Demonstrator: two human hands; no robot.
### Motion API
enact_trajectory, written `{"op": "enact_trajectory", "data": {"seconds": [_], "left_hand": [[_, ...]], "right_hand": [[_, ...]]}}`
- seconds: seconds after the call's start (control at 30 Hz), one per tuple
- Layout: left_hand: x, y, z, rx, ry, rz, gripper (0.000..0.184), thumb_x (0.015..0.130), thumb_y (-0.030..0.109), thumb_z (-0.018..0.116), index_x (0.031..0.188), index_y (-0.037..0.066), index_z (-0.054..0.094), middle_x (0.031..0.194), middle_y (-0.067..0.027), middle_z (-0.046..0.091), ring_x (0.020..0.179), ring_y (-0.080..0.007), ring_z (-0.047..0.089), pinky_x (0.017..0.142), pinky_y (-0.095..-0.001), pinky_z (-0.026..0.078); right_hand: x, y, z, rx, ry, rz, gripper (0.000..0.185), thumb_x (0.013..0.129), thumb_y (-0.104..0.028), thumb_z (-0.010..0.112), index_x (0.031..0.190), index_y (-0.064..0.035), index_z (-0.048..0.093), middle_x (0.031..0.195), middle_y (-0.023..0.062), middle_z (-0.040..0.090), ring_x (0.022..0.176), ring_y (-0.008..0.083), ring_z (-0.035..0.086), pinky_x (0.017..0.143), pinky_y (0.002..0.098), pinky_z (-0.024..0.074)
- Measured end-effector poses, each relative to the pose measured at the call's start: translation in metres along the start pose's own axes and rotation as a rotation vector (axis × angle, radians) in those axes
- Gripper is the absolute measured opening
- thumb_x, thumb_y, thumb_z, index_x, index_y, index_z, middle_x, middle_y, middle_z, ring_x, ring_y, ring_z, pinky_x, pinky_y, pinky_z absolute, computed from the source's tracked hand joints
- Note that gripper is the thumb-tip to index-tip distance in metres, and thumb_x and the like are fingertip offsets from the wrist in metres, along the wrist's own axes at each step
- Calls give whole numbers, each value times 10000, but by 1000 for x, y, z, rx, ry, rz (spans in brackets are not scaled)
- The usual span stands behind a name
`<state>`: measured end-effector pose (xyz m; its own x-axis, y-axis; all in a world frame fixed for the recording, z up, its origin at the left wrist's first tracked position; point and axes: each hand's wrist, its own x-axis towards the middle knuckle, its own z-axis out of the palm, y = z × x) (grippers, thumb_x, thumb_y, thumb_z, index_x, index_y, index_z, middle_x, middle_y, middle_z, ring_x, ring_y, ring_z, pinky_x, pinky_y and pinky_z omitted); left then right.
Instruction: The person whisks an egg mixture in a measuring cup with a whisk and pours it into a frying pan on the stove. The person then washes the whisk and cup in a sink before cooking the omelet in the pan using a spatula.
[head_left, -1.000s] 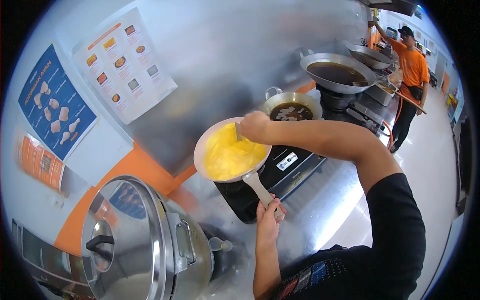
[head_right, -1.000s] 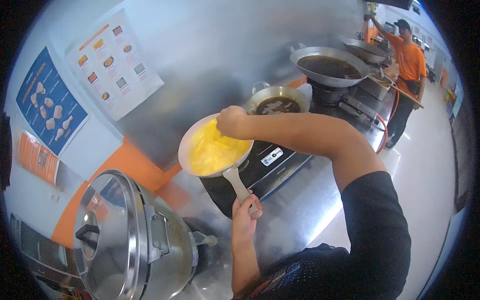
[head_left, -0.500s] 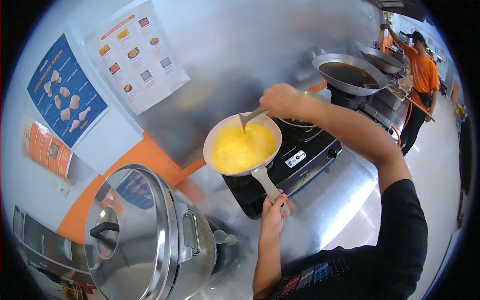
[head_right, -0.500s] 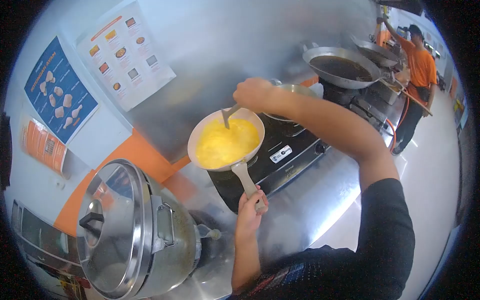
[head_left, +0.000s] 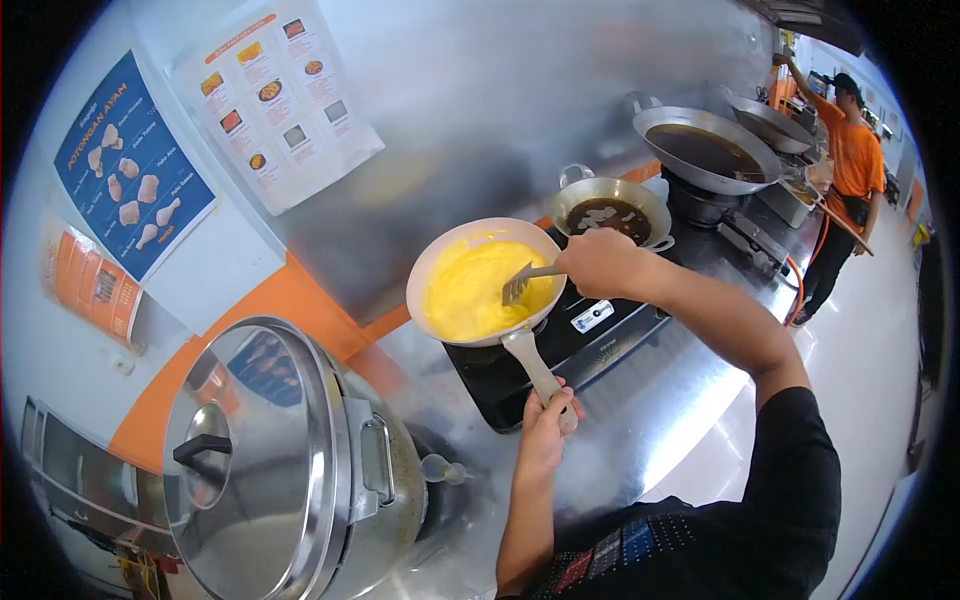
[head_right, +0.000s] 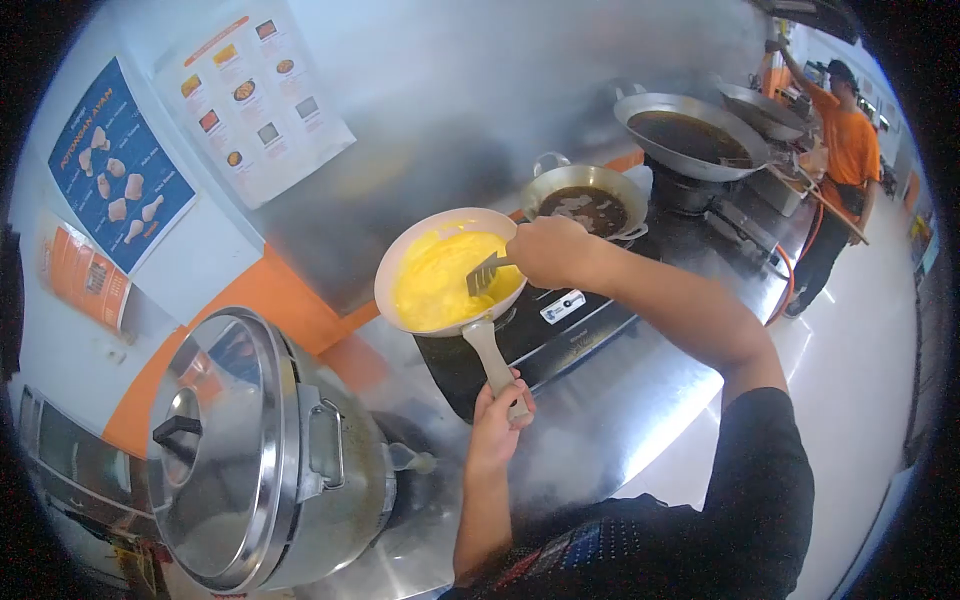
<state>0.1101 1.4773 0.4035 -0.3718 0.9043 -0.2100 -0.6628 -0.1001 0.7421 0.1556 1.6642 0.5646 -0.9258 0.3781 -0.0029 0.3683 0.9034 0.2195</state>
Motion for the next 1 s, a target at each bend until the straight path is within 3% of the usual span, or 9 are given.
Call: {"op": "enact_trajectory", "data": {"seconds": [0.23, 0.33, 0.47, 0.57, 0.67, 0.73, 0.83, 0.87, 1.0], "left_hand": [[-1, 0, -1, 9, -23, 17, 204, 829, 86, 554, 1015, 73, 469, 697, -38, 507, 594, -112, 484, 437, -223, 289], [-3, 2, 3, 12, -19, 14, 202, 833, 91, 549, 1016, 69, 466, 693, -40, 506, 601, -112, 485, 442, -225, 294], [-2, 1, 0, 20, -17, 7, 210, 832, 98, 549, 1020, 65, 461, 687, -41, 506, 594, -113, 483, 443, -227, 297], [-2, 2, 0, 38, -4, 8, 217, 830, 98, 552, 1023, 64, 460, 684, -43, 505, 580, -116, 482, 441, -229, 296], [1, -1, 0, 20, -9, 16, 221, 827, 98, 555, 1023, 62, 458, 681, -44, 504, 569, -119, 483, 438, -230, 296], [1, -2, -1, 4, -14, 18, 221, 825, 97, 558, 1020, 64, 460, 680, -44, 505, 568, -121, 486, 437, -231, 299], [1, -2, -1, -10, -17, 15, 215, 822, 95, 561, 1014, 70, 468, 679, -43, 507, 574, -124, 491, 437, -230, 302], [0, -2, 0, -15, -14, 13, 213, 821, 95, 562, 1011, 73, 471, 679, -43, 507, 575, -124, 491, 437, -230, 302], [0, -2, -2, -10, -19, 11, 196, 823, 93, 565, 1000, 84, 482, 680, -42, 510, 578, -121, 490, 434, -230, 291]], "right_hand": [[42, -4, 55, 115, 241, -4, 186, 748, -97, 562, 906, -57, 653, 802, 153, 637, 748, 297, 653, 621, 400, 531], [62, 1, 73, 149, 205, 75, 198, 712, -59, 573, 893, -46, 653, 813, 199, 638, 719, 327, 650, 655, 415, 526], [61, 23, 45, 339, 156, 135, 312, 712, -42, 553, 1004, -77, 657, 873, 202, 638, 818, 348, 628, 763, 424, 493], [37, 30, 7, 327, 209, 104, 217, 701, -41, 557, 886, -56, 670, 856, 183, 642, 849, 334, 623, 760, 422, 489], [-4, 23, -46, 278, 75, 78, 190, 705, -46, 556, 854, -22, 670, 842, 214, 638, 819, 346, 628, 743, 410, 496], [-25, 12, -64, 131, -5, 40, 193, 722, -65, 563, 878, -56, 676, 806, 189, 643, 811, 328, 634, 746, 400, 495], [-40, -12, -60, -32, -108, -43, 159, 711, -67, 574, 835, -51, 673, 727, 177, 637, 723, 324, 646, 665, 404, 511], [-41, -18, -49, -47, -22, -123, 118, 695, -73, 599, 766, -6, 665, 741, 168, 652, 703, 301, 665, 594, 399, 534], [-21, -37, 1, 14, 84, -124, 105, 713, -92, 601, 754, -21, 667, 726, 155, 655, 676, 284, 667, 577, 376, 535]]}}
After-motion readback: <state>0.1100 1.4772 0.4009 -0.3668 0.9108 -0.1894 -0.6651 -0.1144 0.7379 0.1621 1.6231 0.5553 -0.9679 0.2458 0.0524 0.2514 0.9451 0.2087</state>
